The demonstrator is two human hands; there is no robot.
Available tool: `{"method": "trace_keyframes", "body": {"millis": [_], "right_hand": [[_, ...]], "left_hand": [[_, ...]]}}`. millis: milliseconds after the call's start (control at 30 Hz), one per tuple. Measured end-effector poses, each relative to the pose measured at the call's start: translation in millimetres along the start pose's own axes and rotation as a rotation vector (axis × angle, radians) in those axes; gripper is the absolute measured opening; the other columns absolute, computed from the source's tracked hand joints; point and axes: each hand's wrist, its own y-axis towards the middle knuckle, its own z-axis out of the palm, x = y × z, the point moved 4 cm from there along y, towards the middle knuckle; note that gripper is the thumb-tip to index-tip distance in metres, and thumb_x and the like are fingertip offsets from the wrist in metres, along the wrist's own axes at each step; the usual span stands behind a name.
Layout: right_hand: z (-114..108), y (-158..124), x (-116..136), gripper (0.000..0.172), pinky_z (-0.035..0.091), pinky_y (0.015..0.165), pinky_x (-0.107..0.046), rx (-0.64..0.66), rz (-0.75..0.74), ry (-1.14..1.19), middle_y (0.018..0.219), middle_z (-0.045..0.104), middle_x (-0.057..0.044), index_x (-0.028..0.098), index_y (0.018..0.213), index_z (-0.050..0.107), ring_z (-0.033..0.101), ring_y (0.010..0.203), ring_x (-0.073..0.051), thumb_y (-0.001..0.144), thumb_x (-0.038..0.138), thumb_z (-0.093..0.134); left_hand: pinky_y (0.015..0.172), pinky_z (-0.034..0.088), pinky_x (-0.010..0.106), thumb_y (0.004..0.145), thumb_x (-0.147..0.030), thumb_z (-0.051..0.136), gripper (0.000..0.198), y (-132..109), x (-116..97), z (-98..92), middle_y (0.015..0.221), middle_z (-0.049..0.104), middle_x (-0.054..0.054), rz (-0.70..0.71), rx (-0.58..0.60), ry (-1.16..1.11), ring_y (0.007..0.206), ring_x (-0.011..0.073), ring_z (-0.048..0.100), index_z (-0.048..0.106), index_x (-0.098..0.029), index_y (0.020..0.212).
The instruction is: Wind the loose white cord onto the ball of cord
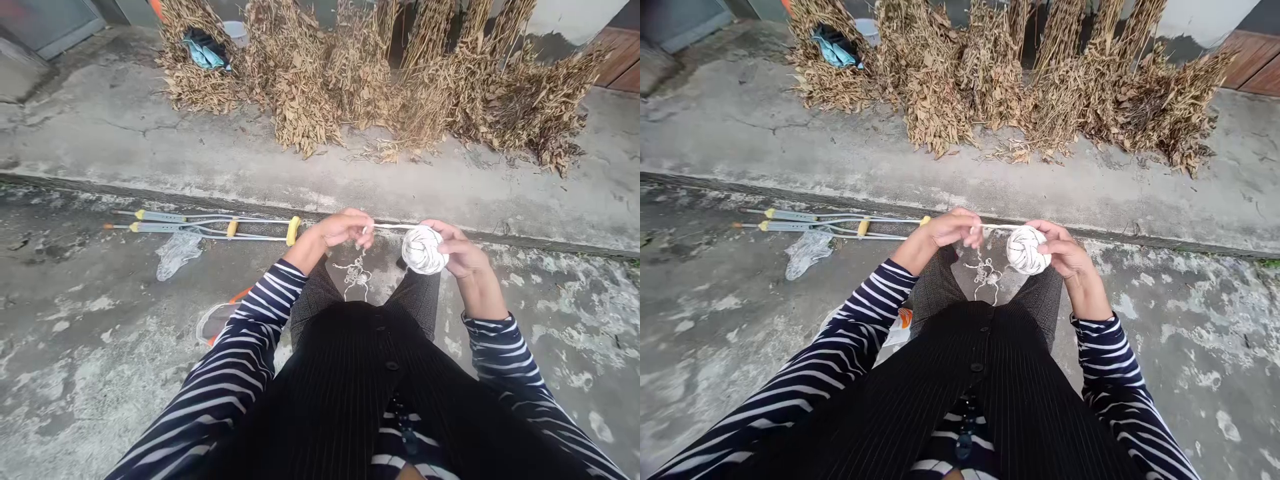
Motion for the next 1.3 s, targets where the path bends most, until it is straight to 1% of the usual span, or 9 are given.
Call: {"method": "trace_keyframes", "body": {"millis": [100,233,400,600,767,900,1033,1167,1300], "right_hand": [[6.1,-1.1,-2.8,0.053,0.059,0.067,-0.026,0.102,0.013,-0.005,0.093,0.077,-0.004,0.019,0.105,0.078,0.073,0.075,-0.017,0.053,0.018,0.093],[18.3,2.4,-4.5,0.054,0.06,0.07,-0.027,0.159,0.03,0.0,0.092,0.078,-0.005,0.017,0.106,0.078,0.073,0.077,-0.018,0.053,0.017,0.092],[16.8,5.3,-4.7,0.052,0.059,0.068,-0.024,0.078,-0.006,0.049,0.093,0.078,-0.003,0.019,0.103,0.079,0.072,0.075,-0.015,0.052,0.017,0.09],[-15.4,8.4,-14.4,0.046,0.065,0.077,-0.032,-0.064,-0.099,0.219,0.091,0.077,-0.003,0.019,0.102,0.074,0.074,0.08,-0.018,0.059,0.028,0.085],[-20.8,13.3,-19.8,0.05,0.068,0.084,-0.044,-0.117,-0.137,0.365,0.093,0.078,-0.002,0.021,0.108,0.07,0.075,0.084,-0.023,0.06,0.027,0.082],[-5.4,10.3,-10.7,0.056,0.067,0.075,-0.035,-0.12,-0.159,0.337,0.09,0.078,-0.002,0.02,0.107,0.072,0.073,0.077,-0.02,0.053,0.025,0.084],[17.7,6.0,-3.7,0.048,0.061,0.068,-0.025,0.029,-0.092,0.166,0.088,0.077,-0.003,0.018,0.099,0.074,0.071,0.071,-0.015,0.052,0.021,0.084],[26.9,4.1,0.2,0.046,0.058,0.064,-0.022,0.044,-0.062,0.065,0.087,0.077,-0.002,0.019,0.099,0.077,0.07,0.07,-0.014,0.054,0.02,0.085],[17.0,1.6,2.7,0.048,0.06,0.068,-0.024,-0.067,-0.071,0.084,0.09,0.078,-0.001,0.021,0.098,0.079,0.071,0.073,-0.014,0.05,0.018,0.085]], "left_hand": [[0.059,0.05,0.026,0.082,-0.05,0.081,0.043,-6.6,-8.9,-7.5,0.047,0.054,-0.001,0.093,-0.04,-0.085,0.056,0.0141,0.064,0.062,-0.016,0.065],[0.062,0.052,0.024,0.082,-0.049,0.082,0.041,9.3,-0.8,-12.7,0.057,0.065,0.004,0.005,-0.083,0.005,0.067,0.0155,0.071,0.066,-0.013,0.068],[0.053,0.049,0.023,0.088,-0.041,0.076,0.036,24.7,17.7,-3.8,0.07,0.073,0.009,-0.151,-0.089,0.26,0.056,0.0117,0.067,0.071,-0.01,0.071],[0.048,0.043,0.02,0.09,-0.036,0.073,0.024,0.3,14.7,23.7,0.07,0.074,0.003,-0.019,-0.18,0.153,0.047,0.0085,0.061,0.071,-0.012,0.093],[0.049,0.043,0.018,0.087,-0.036,0.077,0.026,-18.9,7.0,37.9,0.063,0.069,0.001,-0.016,-0.129,0.273,0.047,0.0056,0.057,0.07,-0.012,0.079],[0.055,0.052,0.02,0.092,-0.044,0.072,0.035,-18.9,-11.9,22.9,0.076,0.074,0.008,0.112,-0.235,0.272,0.062,0.0102,0.068,0.071,-0.012,0.077],[0.075,0.062,0.025,0.092,-0.049,0.073,0.039,-2.7,-21.9,0.1,0.105,0.078,0.014,0.256,-0.431,0.152,0.091,0.0152,0.074,0.069,-0.011,0.08],[0.058,0.054,0.019,0.096,-0.038,0.07,0.03,16.8,-12.1,-9.3,0.074,0.073,0.005,0.246,-0.547,0.255,0.058,0.0077,0.064,0.07,-0.011,0.083],[0.047,0.042,0.015,0.097,-0.025,0.066,0.013,9.9,-3.2,-4.9,0.059,0.066,-0.002,0.165,-0.459,0.386,0.044,0.0049,0.054,0.071,-0.014,0.093]]}}
